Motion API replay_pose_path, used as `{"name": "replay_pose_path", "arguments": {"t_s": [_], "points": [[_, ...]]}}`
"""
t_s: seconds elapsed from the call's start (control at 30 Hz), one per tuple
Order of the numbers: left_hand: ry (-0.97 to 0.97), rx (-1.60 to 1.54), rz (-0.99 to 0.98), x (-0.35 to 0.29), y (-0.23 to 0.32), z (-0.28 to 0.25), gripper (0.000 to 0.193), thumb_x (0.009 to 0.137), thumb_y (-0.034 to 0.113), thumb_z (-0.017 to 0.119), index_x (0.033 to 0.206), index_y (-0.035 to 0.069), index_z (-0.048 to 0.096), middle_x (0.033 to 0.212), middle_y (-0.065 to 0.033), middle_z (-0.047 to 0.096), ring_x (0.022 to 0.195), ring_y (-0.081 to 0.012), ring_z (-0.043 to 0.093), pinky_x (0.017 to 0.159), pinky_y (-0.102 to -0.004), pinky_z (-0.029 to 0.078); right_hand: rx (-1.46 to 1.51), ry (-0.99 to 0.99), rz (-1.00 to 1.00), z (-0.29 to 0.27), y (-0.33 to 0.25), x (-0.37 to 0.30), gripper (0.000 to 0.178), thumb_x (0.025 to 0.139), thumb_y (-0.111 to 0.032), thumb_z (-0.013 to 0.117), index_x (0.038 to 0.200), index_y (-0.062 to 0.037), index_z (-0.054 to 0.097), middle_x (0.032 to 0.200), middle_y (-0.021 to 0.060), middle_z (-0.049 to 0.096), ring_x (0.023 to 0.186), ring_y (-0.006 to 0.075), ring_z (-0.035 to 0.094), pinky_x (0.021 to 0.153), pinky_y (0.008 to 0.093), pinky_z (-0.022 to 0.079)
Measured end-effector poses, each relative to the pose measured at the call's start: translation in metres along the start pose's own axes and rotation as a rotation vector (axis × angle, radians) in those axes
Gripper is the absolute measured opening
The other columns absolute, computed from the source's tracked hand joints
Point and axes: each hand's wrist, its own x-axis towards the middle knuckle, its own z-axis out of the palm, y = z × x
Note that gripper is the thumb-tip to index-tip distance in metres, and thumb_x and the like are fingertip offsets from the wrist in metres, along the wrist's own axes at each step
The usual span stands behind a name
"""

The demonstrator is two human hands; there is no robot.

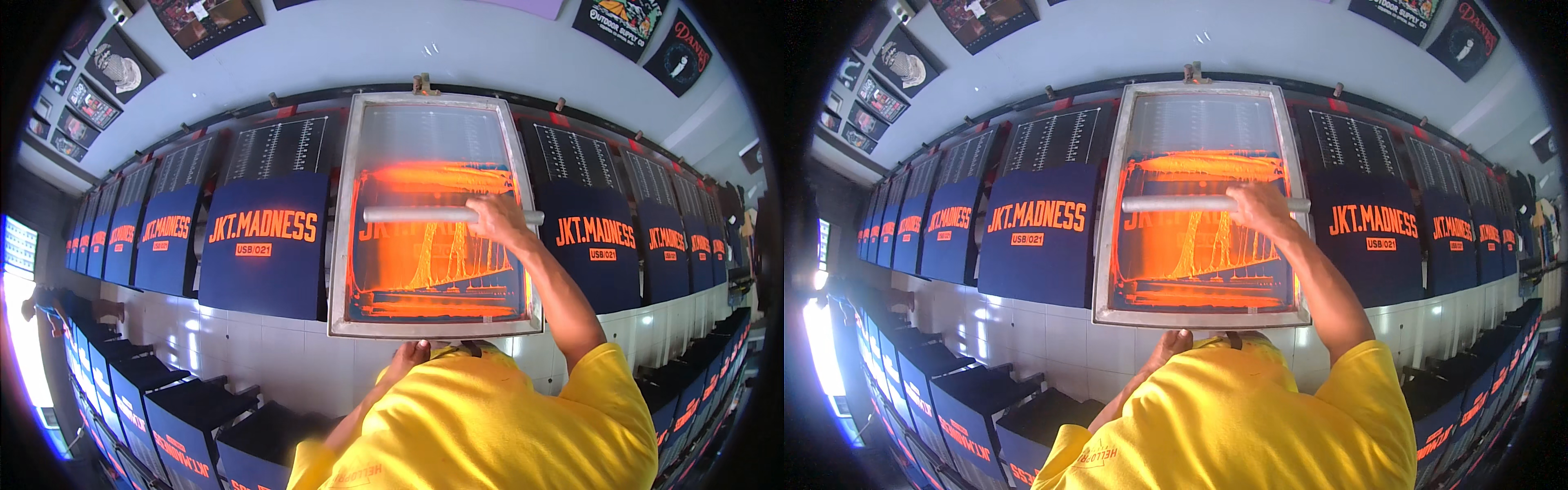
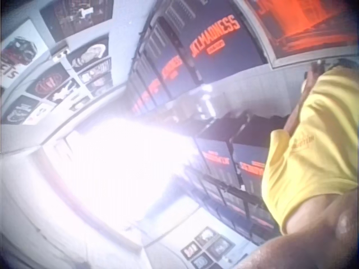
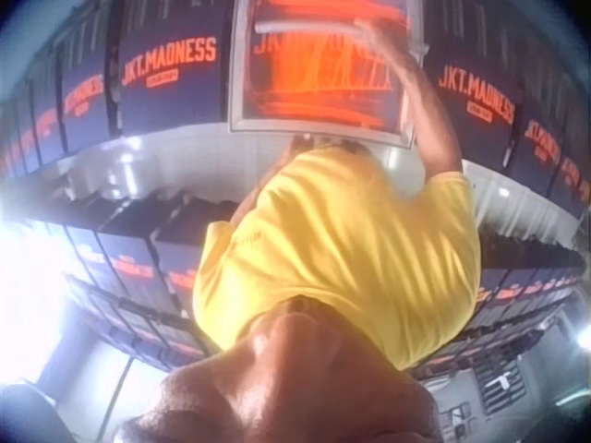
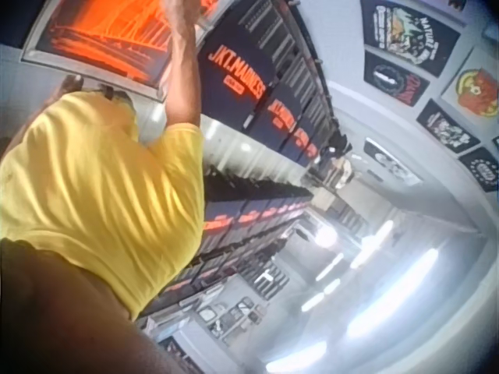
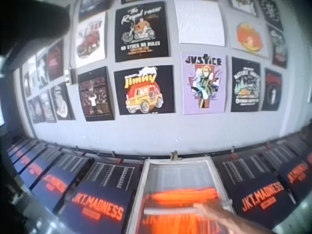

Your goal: The person performs screen printing on shirts by applying orange ink to a screen and using a squeegee to transfer the design onto the fabric across multiple stations.

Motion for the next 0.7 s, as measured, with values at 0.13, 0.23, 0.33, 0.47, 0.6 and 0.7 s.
{"name": "replay_pose_path", "arguments": {"t_s": [0.13, 0.23, 0.33, 0.47, 0.6, 0.7], "points": [[-0.002, -0.136, 0.083, 0.003, 0.0, 0.005, 0.049, 0.101, 0.045, 0.049, 0.072, 0.006, 0.053, 0.064, -0.0004, 0.047, 0.063, -0.0133, 0.042, 0.058, -0.035, 0.037, 0.001, -0.163, 0.104, -0.011, -0.039, -0.049, 0.026, 0.073, -0.025, 0.077, 0.091, -0.0098, 0.066, 0.085, 0.0099, 0.069, 0.085, 0.0313, 0.068, 0.074, 0.0454, 0.054], [0.027, -0.221, 0.045, 0.0, 0.005, 0.008, 0.047, 0.1, 0.045, 0.05, 0.074, 0.006, 0.052, 0.064, 0.0006, 0.045, 0.063, -0.0139, 0.041, 0.059, -0.0345, 0.035, -0.051, -0.076, 0.023, 0.002, -0.071, -0.107, 0.034, 0.073, -0.026, 0.078, 0.099, -0.0088, 0.063, 0.098, 0.0099, 0.069, 0.099, 0.0308, 0.067, 0.078, 0.0434, 0.054], [0.015, -0.237, 0.007, -0.001, 0.014, 0.006, 0.043, 0.1, 0.042, 0.05, 0.077, 0.006, 0.052, 0.066, 0.0001, 0.044, 0.064, -0.014, 0.04, 0.06, -0.0336, 0.035, -0.066, -0.042, 0.014, 0.02, -0.097, -0.152, 0.039, 0.07, -0.025, 0.079, 0.1, -0.0106, 0.059, 0.105, 0.0051, 0.064, 0.103, 0.0261, 0.062, 0.079, 0.0399, 0.052], [-0.066, -0.153, 0.023, 0.008, 0.003, -0.002, 0.039, 0.1, 0.038, 0.049, 0.079, 0.006, 0.051, 0.07, -0.0011, 0.045, 0.065, -0.0139, 0.04, 0.061, -0.0329, 0.036, -0.063, 0.059, -0.001, 0.032, -0.113, -0.176, 0.04, 0.066, -0.021, 0.08, 0.097, -0.0115, 0.057, 0.102, 0.0026, 0.058, 0.094, 0.0228, 0.057, 0.076, 0.0376, 0.05], [-0.149, -0.207, 0.075, 0.016, -0.009, -0.004, 0.033, 0.101, 0.032, 0.049, 0.082, 0.006, 0.053, 0.072, -0.0019, 0.047, 0.065, -0.0142, 0.042, 0.059, -0.0329, 0.037, -0.118, 0.114, -0.01, 0.051, -0.117, -0.19, 0.056, 0.061, -0.037, 0.084, 0.102, -0.0108, 0.057, 0.108, 0.0029, 0.055, 0.096, 0.0225, 0.053, 0.075, 0.037, 0.047], [-0.084, 0.122, 0.454, 0.025, -0.035, -0.009, 0.028, 0.101, 0.029, 0.05, 0.089, 0.004, 0.056, 0.072, -0.0014, 0.047, 0.065, -0.0139, 0.045, 0.058, -0.0327, 0.041, -0.089, 0.127, -0.002, 0.06, -0.12, -0.196, 0.069, 0.057, -0.049, 0.084, 0.107, -0.0101, 0.058, 0.113, 0.0041, 0.053, 0.099, 0.0235, 0.051, 0.078, 0.0388, 0.046]]}}
